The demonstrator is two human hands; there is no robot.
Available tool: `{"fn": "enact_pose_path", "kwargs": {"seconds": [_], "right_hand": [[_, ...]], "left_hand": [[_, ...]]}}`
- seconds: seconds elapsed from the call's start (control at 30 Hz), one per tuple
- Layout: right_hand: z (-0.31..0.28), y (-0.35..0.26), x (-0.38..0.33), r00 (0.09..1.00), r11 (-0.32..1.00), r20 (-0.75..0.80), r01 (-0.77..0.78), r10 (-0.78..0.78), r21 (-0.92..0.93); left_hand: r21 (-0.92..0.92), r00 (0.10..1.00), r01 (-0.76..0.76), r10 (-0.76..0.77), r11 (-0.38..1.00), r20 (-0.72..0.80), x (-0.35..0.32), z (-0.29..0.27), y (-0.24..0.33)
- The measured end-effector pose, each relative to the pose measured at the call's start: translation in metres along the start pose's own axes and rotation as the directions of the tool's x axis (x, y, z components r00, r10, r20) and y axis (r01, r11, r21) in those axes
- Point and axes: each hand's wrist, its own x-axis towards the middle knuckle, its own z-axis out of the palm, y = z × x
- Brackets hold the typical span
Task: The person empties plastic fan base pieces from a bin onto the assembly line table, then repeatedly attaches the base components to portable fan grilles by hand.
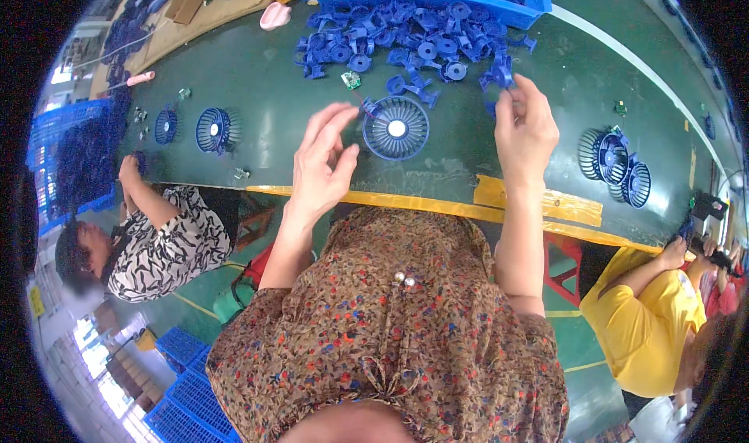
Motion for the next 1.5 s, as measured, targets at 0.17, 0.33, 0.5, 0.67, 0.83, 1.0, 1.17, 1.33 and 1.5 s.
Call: {"fn": "enact_pose_path", "kwargs": {"seconds": [0.17, 0.33, 0.5, 0.67, 0.83, 1.0, 1.17, 1.33, 1.5], "right_hand": [[-0.017, 0.015, -0.044, 0.969, 0.956, 0.147, -0.226, 0.201, 0.185], [-0.037, 0.019, -0.054, 0.943, 0.95, 0.145, -0.28, 0.299, -0.135], [-0.042, 0.024, -0.048, 0.992, 0.901, 0.076, 0.125, -0.102, -0.416], [-0.051, 0.036, -0.052, 0.99, 0.955, 0.135, -0.002, 0.044, -0.296], [-0.059, 0.016, -0.037, 0.919, 0.95, 0.314, -0.155, 0.239, -0.271], [-0.026, -0.039, -0.04, 0.931, 0.999, 0.363, 0.024, -0.032, 0.027], [0.006, -0.059, -0.04, 0.868, 0.958, 0.406, 0.252, -0.287, 0.137], [0.015, -0.06, -0.039, 0.819, 0.952, 0.502, 0.303, -0.278, 0.033], [0.016, -0.065, -0.039, 0.792, 0.938, 0.542, 0.346, -0.283, -0.017]], "left_hand": [[0.255, 0.969, -0.24, 0.217, 0.937, 0.115, 0.021, 0.0, -0.017], [0.366, 0.994, -0.08, 0.047, 0.927, 0.098, 0.019, 0.004, -0.008], [0.521, 1.0, 0.028, -0.023, 0.853, -0.015, 0.017, 0.008, -0.002], [0.518, 0.995, -0.082, 0.101, 0.852, -0.009, 0.015, 0.005, 0.001], [0.316, 0.995, -0.098, 0.084, 0.944, 0.058, 0.016, 0.006, 0.002], [0.178, 0.997, -0.031, 0.017, 0.984, 0.076, 0.017, 0.016, -0.004], [0.17, 0.999, -0.031, 0.023, 0.985, 0.045, 0.014, 0.021, -0.01], [0.166, 0.999, -0.001, -0.007, 0.986, 0.044, 0.013, 0.02, -0.007], [0.154, 1.0, 0.015, -0.017, 0.988, 0.008, 0.011, 0.023, -0.005]]}}
